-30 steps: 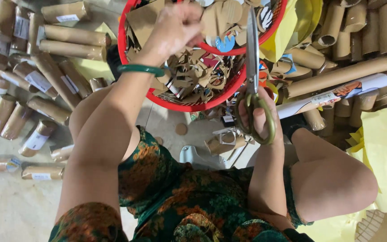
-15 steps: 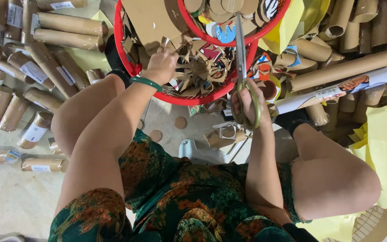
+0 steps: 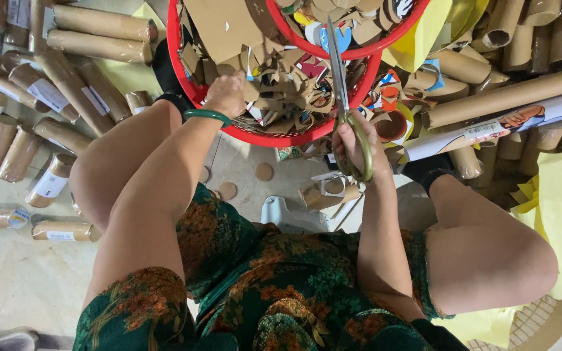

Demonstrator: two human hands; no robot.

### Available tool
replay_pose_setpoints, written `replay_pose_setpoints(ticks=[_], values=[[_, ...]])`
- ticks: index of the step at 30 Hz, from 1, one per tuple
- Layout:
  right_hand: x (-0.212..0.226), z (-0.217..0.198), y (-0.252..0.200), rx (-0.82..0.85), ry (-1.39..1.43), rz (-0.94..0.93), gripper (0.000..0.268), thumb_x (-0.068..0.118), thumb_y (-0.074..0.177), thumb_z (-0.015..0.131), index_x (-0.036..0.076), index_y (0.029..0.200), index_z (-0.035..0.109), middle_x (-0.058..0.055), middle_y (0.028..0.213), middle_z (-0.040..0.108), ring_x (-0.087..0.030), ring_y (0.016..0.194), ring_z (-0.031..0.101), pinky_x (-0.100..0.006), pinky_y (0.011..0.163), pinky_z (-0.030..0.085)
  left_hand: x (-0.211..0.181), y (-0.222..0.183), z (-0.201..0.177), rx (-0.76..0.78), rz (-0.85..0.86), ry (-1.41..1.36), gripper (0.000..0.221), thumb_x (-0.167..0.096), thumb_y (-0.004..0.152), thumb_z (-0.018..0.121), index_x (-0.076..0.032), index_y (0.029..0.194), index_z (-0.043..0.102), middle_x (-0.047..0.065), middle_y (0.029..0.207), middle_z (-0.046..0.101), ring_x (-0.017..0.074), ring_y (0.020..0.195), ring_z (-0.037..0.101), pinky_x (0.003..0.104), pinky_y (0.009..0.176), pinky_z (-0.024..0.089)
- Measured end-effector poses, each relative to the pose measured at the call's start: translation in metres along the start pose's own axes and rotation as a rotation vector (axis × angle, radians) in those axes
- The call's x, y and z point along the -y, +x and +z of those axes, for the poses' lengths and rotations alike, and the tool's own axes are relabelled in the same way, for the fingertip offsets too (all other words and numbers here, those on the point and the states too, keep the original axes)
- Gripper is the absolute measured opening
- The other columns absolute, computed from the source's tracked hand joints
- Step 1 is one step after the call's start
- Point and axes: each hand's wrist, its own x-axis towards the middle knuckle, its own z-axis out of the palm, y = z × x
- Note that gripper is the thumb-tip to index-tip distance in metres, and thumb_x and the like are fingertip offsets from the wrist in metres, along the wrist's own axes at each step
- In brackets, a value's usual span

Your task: Cutting cardboard circles from larger sheets using scissors.

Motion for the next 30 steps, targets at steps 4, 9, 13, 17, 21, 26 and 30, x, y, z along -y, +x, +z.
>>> replay_pose_setpoints(ticks=[4, 9, 13, 17, 21, 26, 30], values=[[-0.002, 0.001, 0.001, -0.019, 0.022, 0.029, 0.042, 0.04, 0.102, 0.062, 0.006, 0.126, 0.061, 0.001, 0.074, 0.058, -0.008, 0.062, 0.055, -0.024, 0.054, 0.046, -0.007, 0.0, 0.003, -0.141, 0.132, -0.089, 0.045, -0.018, 0.073, 0.087, 0.0, 0.107, 0.064, 0.021, 0.106, 0.07, 0.0384, 0.1, 0.067, 0.045, 0.088, 0.054], [-0.007, -0.002, 0.002, 0.014, 0.012, 0.006, 0.04, 0.038, 0.103, 0.061, 0.006, 0.127, 0.059, 0.002, 0.075, 0.058, -0.008, 0.063, 0.056, -0.023, 0.055, 0.047, -0.033, 0.009, -0.019, -0.058, -0.181, -0.322, 0.014, -0.01, 0.088, 0.069, -0.002, 0.099, 0.067, 0.018, 0.103, 0.071, 0.0298, 0.095, 0.071, 0.035, 0.083, 0.059], [-0.021, -0.008, 0.003, 0.017, 0.002, -0.018, 0.041, 0.037, 0.104, 0.063, 0.005, 0.129, 0.06, 0.001, 0.077, 0.059, -0.008, 0.066, 0.056, -0.023, 0.058, 0.047, -0.032, 0.04, -0.029, -0.018, -0.368, -0.483, 0.013, -0.01, 0.095, 0.056, -0.003, 0.093, 0.067, 0.011, 0.099, 0.068, 0.023, 0.092, 0.072, 0.03, 0.08, 0.06], [-0.014, -0.007, 0.001, -0.012, -0.023, 0.007, 0.04, 0.037, 0.103, 0.065, 0.004, 0.124, 0.059, 0.001, 0.076, 0.058, -0.008, 0.064, 0.056, -0.023, 0.055, 0.046, -0.036, 0.058, -0.068, 0.186, -0.229, -0.281, 0.009, -0.006, 0.093, 0.061, 0.001, 0.095, 0.067, 0.013, 0.106, 0.066, 0.0211, 0.095, 0.067, 0.028, 0.082, 0.061], [-0.008, -0.012, 0.0, -0.05, 0.027, 0.061, 0.041, 0.036, 0.102, 0.064, 0.004, 0.127, 0.059, 0.001, 0.075, 0.057, -0.007, 0.06, 0.052, -0.023, 0.053, 0.044, -0.072, 0.03, -0.103, -0.005, -0.036, -0.479, 0.042, -0.009, 0.071, 0.083, 0.004, 0.105, 0.063, 0.015, 0.106, 0.066, 0.021, 0.089, 0.067, 0.03, 0.077, 0.058], [-0.008, -0.016, 0.0, -0.059, -0.034, 0.023, 0.039, 0.035, 0.105, 0.061, 0.005, 0.129, 0.06, 0.001, 0.075, 0.058, -0.007, 0.062, 0.054, -0.024, 0.055, 0.046, -0.099, 0.029, -0.145, -0.003, 0.103, -0.937, 0.013, -0.001, 0.079, 0.072, 0.001, 0.091, 0.073, 0.012, 0.085, 0.072, 0.0213, 0.074, 0.065, 0.033, 0.066, 0.049], [-0.005, -0.016, -0.002, -0.076, -0.116, 0.023, 0.04, 0.034, 0.103, 0.061, 0.006, 0.131, 0.06, 0.0, 0.073, 0.06, -0.007, 0.062, 0.055, -0.023, 0.056, 0.047, -0.087, 0.024, -0.127, -0.204, 0.114, -0.985, 0.015, -0.014, 0.083, 0.079, -0.004, 0.093, 0.073, 0.006, 0.09, 0.076, 0.0179, 0.086, 0.076, 0.031, 0.08, 0.063]])
